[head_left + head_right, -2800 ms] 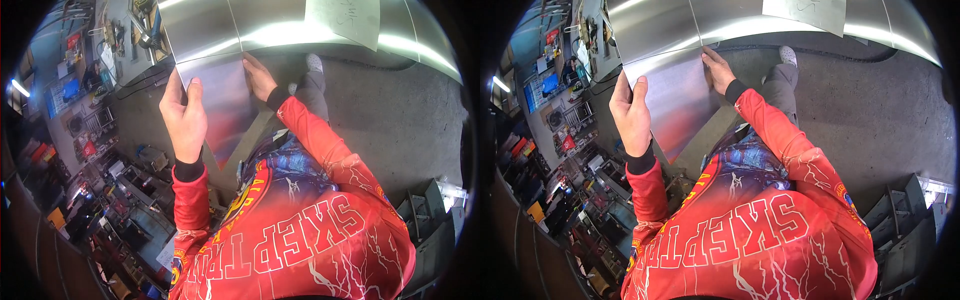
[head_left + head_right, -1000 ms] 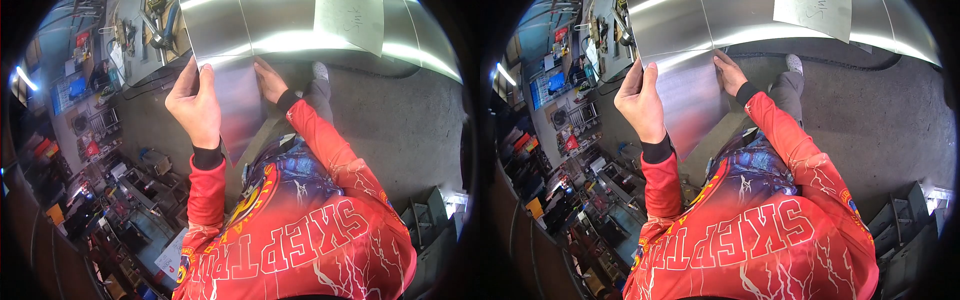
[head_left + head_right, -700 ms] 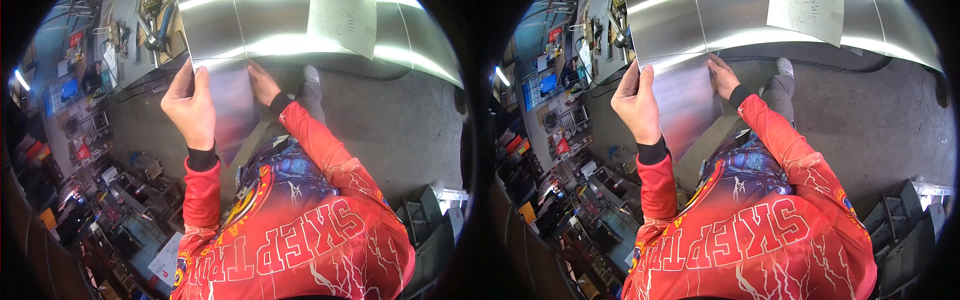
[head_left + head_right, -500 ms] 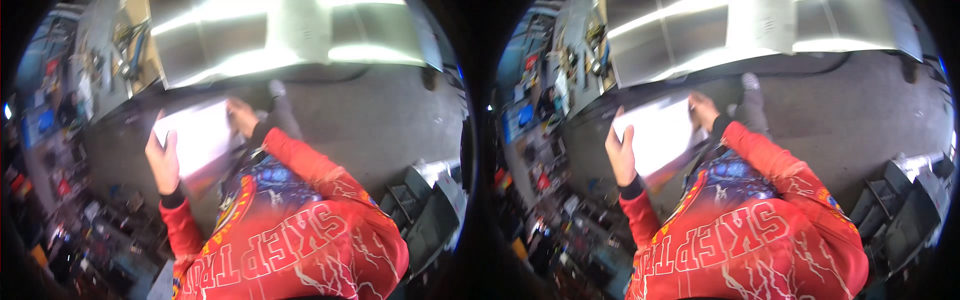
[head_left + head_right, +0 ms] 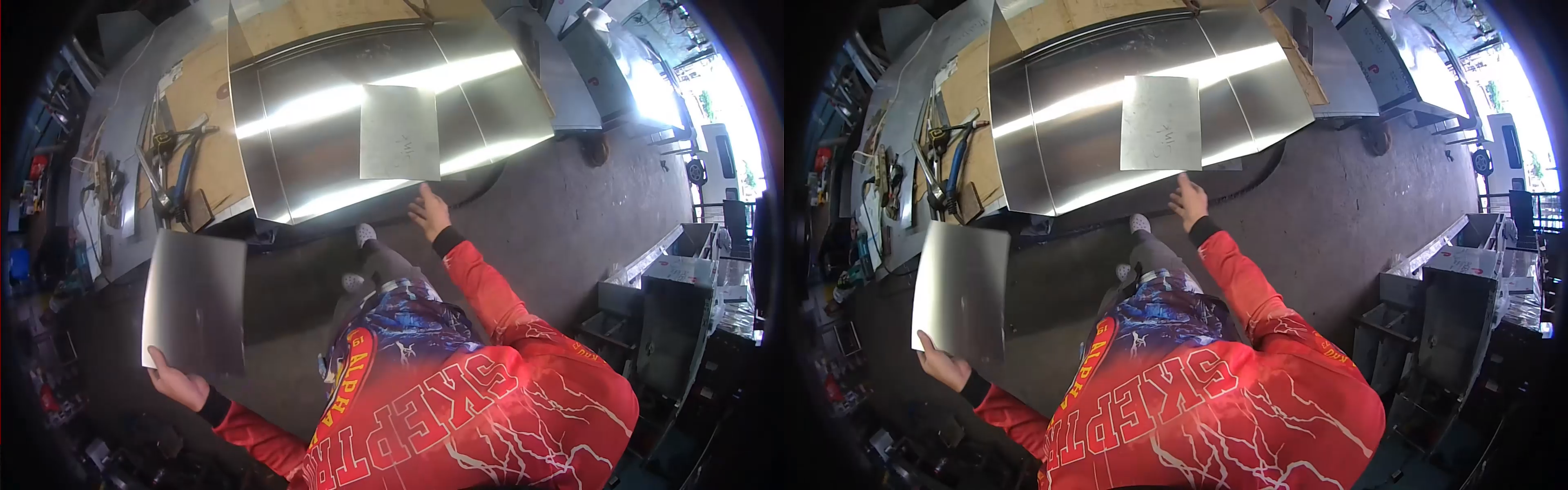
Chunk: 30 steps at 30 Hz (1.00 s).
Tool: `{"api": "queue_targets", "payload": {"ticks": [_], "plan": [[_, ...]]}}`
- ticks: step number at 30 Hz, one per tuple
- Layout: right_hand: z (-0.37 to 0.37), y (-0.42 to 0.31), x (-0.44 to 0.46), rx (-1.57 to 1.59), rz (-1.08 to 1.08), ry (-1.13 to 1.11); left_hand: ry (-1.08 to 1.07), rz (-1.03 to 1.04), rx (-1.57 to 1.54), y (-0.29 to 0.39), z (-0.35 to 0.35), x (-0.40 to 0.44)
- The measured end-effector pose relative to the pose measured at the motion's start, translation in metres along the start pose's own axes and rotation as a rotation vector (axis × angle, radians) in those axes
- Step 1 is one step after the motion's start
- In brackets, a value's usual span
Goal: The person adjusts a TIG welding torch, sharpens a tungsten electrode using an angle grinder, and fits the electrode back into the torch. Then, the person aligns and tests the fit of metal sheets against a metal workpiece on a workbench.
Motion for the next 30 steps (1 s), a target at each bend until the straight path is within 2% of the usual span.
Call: {"api": "queue_targets", "payload": {"ticks": [2,4,5,7,8,9,10,16,20,22,24,26,30], "plan": [[-0.016,-0.001,0.018,0.168,0.082,-0.016,-0.13,-0.069,-0.218,-0.034,-0.006,0.041],[-0.025,-0.001,0.029,0.248,0.191,-0.026,-0.076,-0.197,-0.401,-0.049,0.02,0.053],[-0.027,-0.004,0.031,0.206,0.161,-0.06,-0.203,-0.239,-0.495,-0.061,0.026,0.069],[-0.037,0.001,0.048,0.181,0.101,-0.112,-0.322,-0.172,-0.476,-0.085,0.041,0.099],[-0.03,-0.008,0.036,0.195,0.088,-0.044,-0.327,-0.252,-0.599,-0.082,0.06,0.099],[-0.028,-0.015,0.035,0.117,0.058,-0.088,-0.323,-0.269,-0.603,-0.076,0.082,0.095],[-0.025,-0.019,0.037,0.052,0.046,-0.019,-0.295,-0.3,-0.592,-0.085,0.097,0.103],[-0.021,-0.015,0.034,-0.044,0.035,-0.031,-0.314,-0.325,-0.669,-0.101,0.139,0.139],[-0.038,-0.012,0.036,0.073,0.052,0.012,-0.367,-0.329,-0.763,-0.097,0.163,0.179],[-0.062,-0.003,0.046,0.17,0.072,0.056,-0.446,-0.299,-0.789,-0.072,0.187,0.185],[-0.075,0.001,0.037,0.279,0.041,0.178,-0.457,-0.255,-0.805,-0.07,0.201,0.21],[-0.081,0.003,0.021,0.48,-0.138,0.08,-0.46,-0.23,-0.81,-0.06,0.21,0.232],[-0.065,-0.007,-0.016,0.538,-0.36,0.123,-0.53,-0.252,-0.764,-0.052,0.221,0.273]]}}
Point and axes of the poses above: each hand's wrist, its own x-axis towards the middle knuckle, its own z-axis out of the palm, y = z × x, the point moved 4 cm from there along x, towards the middle knuckle
